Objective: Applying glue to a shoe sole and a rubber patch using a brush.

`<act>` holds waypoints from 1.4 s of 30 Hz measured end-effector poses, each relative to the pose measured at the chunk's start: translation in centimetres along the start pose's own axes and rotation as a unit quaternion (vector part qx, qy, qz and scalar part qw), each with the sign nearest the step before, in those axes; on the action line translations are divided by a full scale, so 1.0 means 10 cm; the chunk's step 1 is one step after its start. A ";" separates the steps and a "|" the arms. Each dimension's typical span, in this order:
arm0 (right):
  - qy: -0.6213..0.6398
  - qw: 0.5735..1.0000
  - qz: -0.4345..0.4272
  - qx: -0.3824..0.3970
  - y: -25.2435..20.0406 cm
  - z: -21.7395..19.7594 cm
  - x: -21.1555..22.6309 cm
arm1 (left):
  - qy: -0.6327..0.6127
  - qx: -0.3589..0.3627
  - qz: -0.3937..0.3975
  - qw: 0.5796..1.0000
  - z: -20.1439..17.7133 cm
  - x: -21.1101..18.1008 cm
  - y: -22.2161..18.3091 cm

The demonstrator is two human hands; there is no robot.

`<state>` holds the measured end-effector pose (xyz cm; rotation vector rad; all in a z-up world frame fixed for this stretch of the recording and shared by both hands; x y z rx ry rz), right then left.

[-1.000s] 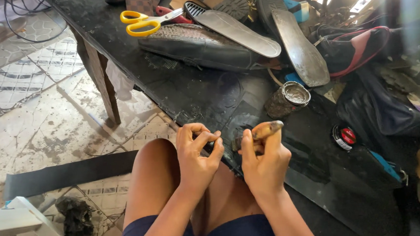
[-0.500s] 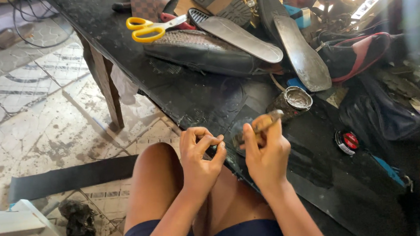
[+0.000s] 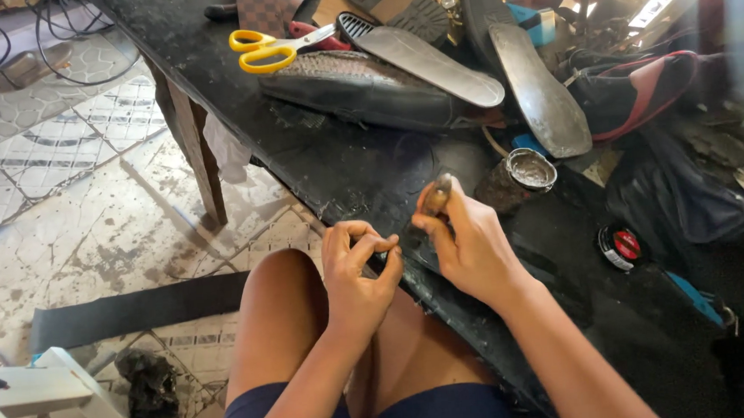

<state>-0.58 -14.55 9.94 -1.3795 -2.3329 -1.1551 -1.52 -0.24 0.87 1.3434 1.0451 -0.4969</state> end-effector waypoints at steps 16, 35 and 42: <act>0.024 0.991 -0.027 0.129 0.08 0.05 0.04 | -0.012 0.000 0.012 1.000 0.03 0.02 -0.02; 0.160 0.921 0.262 -0.240 -1.16 -1.37 -0.71 | 0.009 0.033 0.025 0.999 0.07 -0.02 -0.03; -0.216 0.906 0.297 -0.212 -1.40 -1.34 -0.56 | 0.024 0.024 0.036 0.999 0.08 -0.01 -0.04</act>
Point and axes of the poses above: each hand's wrist, its own y-axis towards the middle knuckle, its own z-axis out of the palm, x = y × z, the point moved 7 cm from there along y, towards the middle knuckle, and after that the axes turned 2 degrees about -x, right-handed, at the moved point
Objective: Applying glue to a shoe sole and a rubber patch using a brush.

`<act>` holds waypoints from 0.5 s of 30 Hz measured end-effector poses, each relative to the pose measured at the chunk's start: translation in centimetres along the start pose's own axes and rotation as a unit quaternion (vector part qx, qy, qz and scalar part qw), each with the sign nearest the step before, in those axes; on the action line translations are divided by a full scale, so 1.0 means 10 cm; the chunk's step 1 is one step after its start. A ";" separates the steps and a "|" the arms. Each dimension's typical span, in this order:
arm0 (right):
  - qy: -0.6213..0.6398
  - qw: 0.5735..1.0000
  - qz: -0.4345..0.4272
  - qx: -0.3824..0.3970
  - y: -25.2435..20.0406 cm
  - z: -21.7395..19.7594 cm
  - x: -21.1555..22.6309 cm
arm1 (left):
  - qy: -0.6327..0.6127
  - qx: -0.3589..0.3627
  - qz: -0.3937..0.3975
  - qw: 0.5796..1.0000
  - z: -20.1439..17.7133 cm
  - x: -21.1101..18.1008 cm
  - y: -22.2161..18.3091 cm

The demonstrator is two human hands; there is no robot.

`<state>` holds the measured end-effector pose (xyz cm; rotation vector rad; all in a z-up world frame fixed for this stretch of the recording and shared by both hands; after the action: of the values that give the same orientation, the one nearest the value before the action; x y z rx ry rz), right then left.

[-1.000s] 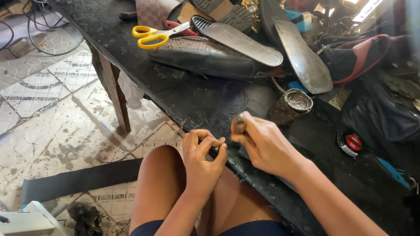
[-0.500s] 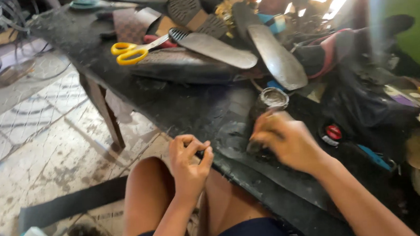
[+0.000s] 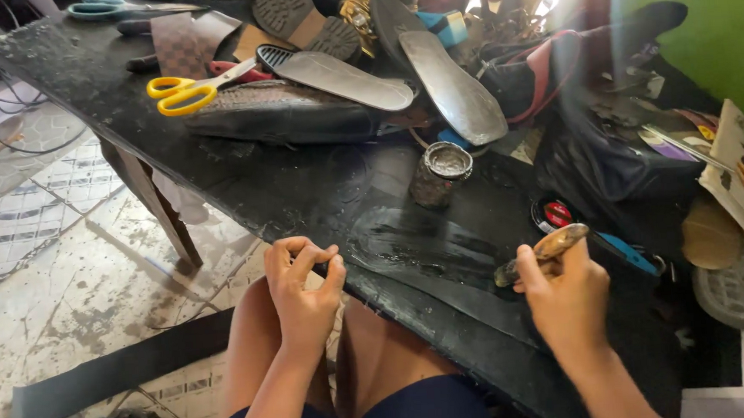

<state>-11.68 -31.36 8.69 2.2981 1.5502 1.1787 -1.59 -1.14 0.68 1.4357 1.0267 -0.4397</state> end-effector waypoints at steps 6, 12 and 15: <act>0.080 0.996 0.030 -0.019 -0.14 0.21 0.18 | -0.005 -0.001 -0.003 1.000 -0.01 -0.02 0.00; 0.101 0.995 0.015 0.009 -0.18 0.47 0.56 | -0.012 -0.005 -0.008 1.000 -0.03 -0.01 0.00; 0.145 0.989 0.006 0.016 -0.20 0.58 0.68 | -0.031 -0.006 -0.019 0.999 -0.05 0.00 -0.01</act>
<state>-8.15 -23.00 7.29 2.2374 1.6571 1.5617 -1.79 -0.69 0.69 1.3862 1.0077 -0.5021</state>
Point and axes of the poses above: each hand's wrist, its own y-axis towards the middle knuckle, its own z-axis out of the palm, x = y × z, the point moved 7 cm from there along y, towards the middle knuckle, and after that the axes turned 2 degrees about -x, right-handed, at the moved point
